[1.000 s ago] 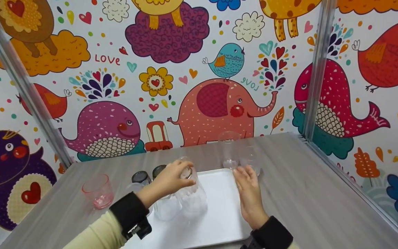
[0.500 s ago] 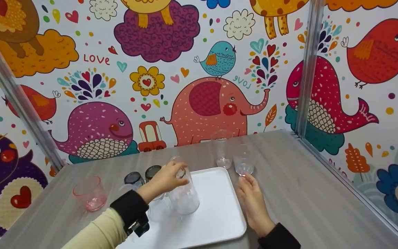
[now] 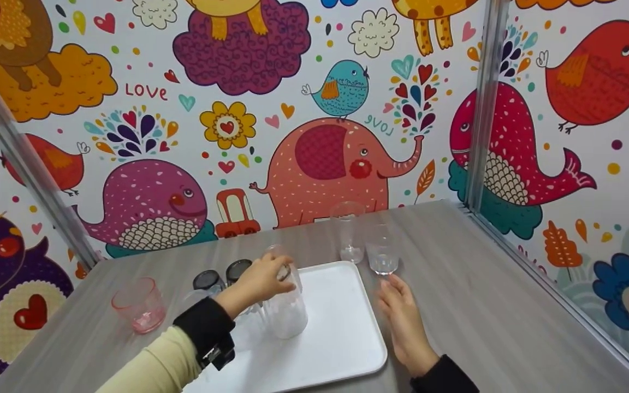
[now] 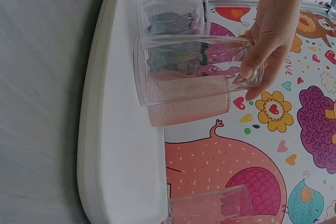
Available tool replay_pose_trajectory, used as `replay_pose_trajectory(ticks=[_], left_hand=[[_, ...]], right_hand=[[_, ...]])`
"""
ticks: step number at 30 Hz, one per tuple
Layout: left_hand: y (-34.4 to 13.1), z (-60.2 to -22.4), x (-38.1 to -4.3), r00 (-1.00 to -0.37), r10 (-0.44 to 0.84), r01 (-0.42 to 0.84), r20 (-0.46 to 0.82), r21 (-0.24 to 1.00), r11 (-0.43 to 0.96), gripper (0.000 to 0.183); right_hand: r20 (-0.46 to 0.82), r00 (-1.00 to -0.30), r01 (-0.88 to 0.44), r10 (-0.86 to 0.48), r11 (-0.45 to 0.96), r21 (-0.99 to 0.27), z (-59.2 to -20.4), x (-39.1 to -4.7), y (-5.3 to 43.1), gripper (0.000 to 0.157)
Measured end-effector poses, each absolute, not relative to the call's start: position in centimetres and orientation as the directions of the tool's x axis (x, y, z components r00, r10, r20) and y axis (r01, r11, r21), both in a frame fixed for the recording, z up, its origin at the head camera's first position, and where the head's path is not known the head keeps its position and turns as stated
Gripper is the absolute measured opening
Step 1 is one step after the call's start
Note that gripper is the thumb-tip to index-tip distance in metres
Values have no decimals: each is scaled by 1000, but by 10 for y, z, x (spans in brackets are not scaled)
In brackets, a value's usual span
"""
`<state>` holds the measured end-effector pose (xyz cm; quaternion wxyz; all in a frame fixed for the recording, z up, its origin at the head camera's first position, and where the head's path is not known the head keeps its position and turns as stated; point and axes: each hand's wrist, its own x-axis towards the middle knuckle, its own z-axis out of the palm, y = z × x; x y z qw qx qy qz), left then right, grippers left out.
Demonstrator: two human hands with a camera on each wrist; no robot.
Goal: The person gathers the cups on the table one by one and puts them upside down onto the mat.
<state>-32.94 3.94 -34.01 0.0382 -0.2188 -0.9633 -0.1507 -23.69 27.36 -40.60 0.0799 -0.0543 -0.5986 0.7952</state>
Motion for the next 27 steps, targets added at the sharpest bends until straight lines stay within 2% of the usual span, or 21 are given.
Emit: replay_pose_trajectory(ticks=[10,15,18,23,27], left_hand=[[38,-344,-332,-903,406,429,141,328,841,46],[29,-342,-332,-901,413,429,137,436,791,65],[13,-328,-331,-899,397,432,185,526,733,71],[-37,-298,-333,-894,292,447,340,646,619,59],[-87,-285,-337,-885,117,428,450,690,583,52]], right_hand=[[-4,-981,-52,192,-289,-956,-411,-234,275,59],[-8,-983,-47,182,-295,-954,-411,-232,279,60],[-17,-986,-36,167,-310,-950,-409,-231,284,62],[-32,-990,-17,136,-344,-939,-406,-231,291,65],[-47,-992,3,115,-357,-934,-407,-232,298,73]])
